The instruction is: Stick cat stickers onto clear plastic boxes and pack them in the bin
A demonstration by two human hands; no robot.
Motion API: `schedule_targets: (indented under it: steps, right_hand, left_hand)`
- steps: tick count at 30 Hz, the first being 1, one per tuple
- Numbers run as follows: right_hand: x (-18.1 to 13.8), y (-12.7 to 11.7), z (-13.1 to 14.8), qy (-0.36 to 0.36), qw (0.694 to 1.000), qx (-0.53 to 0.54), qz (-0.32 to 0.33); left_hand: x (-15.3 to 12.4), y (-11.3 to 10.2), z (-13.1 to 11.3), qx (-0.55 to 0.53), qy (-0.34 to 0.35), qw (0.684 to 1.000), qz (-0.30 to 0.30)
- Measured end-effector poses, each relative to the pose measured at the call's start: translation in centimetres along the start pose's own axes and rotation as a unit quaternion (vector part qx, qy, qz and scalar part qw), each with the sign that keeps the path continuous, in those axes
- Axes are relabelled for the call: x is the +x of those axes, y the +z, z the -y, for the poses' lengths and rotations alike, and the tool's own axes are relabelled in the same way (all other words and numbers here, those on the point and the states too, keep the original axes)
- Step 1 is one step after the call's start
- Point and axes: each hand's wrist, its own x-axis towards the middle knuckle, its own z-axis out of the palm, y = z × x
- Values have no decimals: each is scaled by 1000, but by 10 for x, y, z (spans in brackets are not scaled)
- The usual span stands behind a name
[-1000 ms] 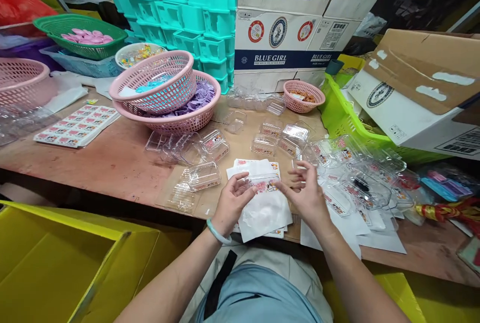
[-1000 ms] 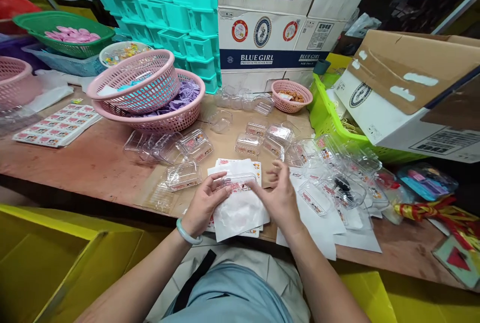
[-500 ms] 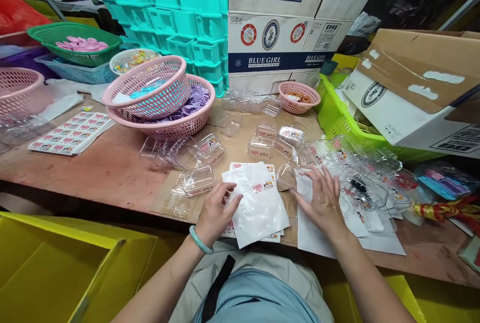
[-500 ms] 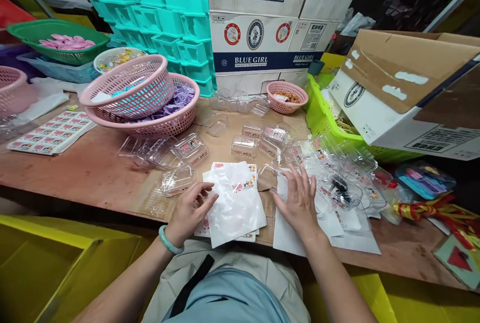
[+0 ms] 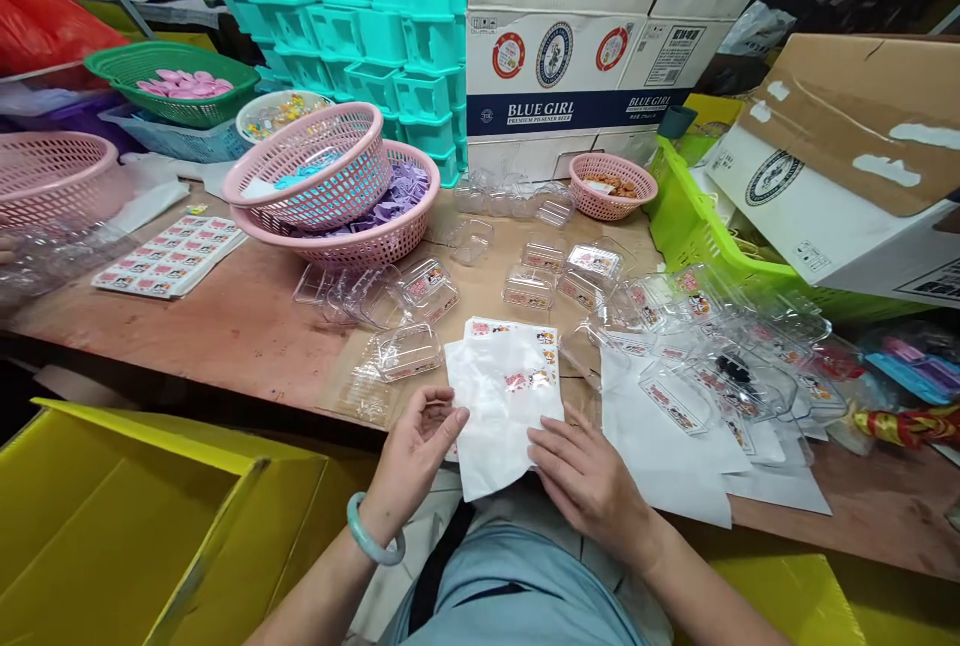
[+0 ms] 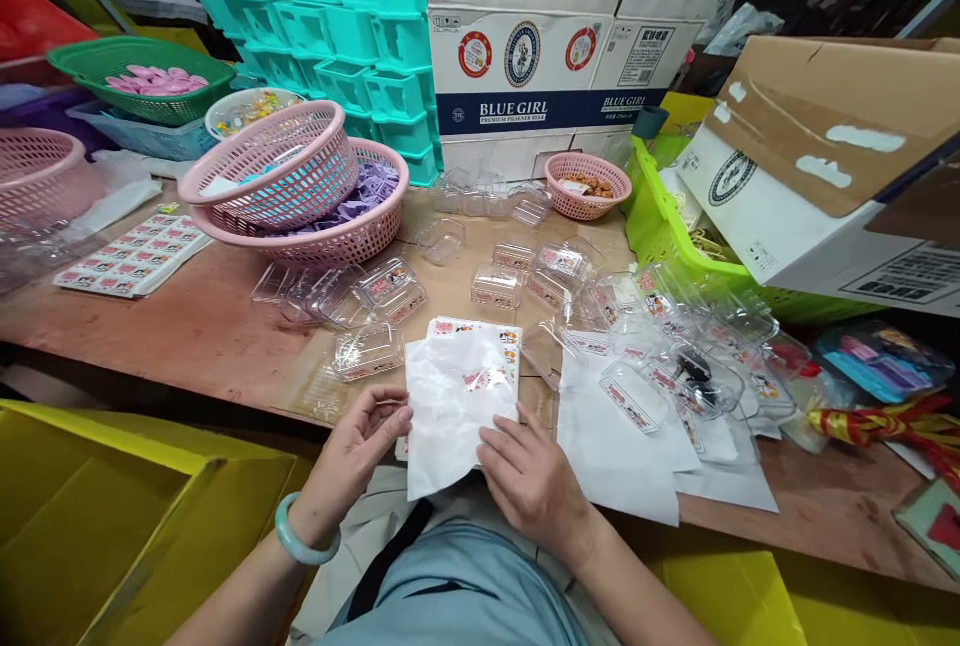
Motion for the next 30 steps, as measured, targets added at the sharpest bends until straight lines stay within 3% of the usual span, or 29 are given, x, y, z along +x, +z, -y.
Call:
schedule_targets:
  steps: [3,4,7,9,12,14,16,20,27,29,30]
  right_hand:
    - [0,-2,13,-6,996,2,-87]
    - [-1,-3,16,-17,995,2,-101]
    - [0,-2,22,-78,994,8,-79]
    - [5,-1,23,-82,995,31,-42]
    - [18,2,19,51,994,73,-64]
    - [30,4,15,163,977,84,-104]
    - [40,8,11,225,962,93,-125]
    - [50,17,7,258,944,137,-153]
    - [49,25,10,293,911,212,-200]
    - [50,26,9,342,876,266,-213]
    - [51,26,7,378,844,306,-227]
  left_hand:
    - [-9,4,-7,-136,-23,988,-69]
    - [-12,6,-12,-190,-52,979,-52]
    - [-14,13,-24,-302,-195,928,95]
    - [-9,19,-27,-307,-240,913,123]
    - [1,29,-24,-304,-204,928,69]
    - [3,36,-20,-313,-192,928,64]
    - [1,41,-17,-316,-190,927,72]
    - [-2,43,-12,-288,-178,938,77]
    - [5,38,-5,-254,-153,945,139]
    - [6,39,-6,-247,-161,945,142]
    - [7,39,-6,-243,-166,946,139]
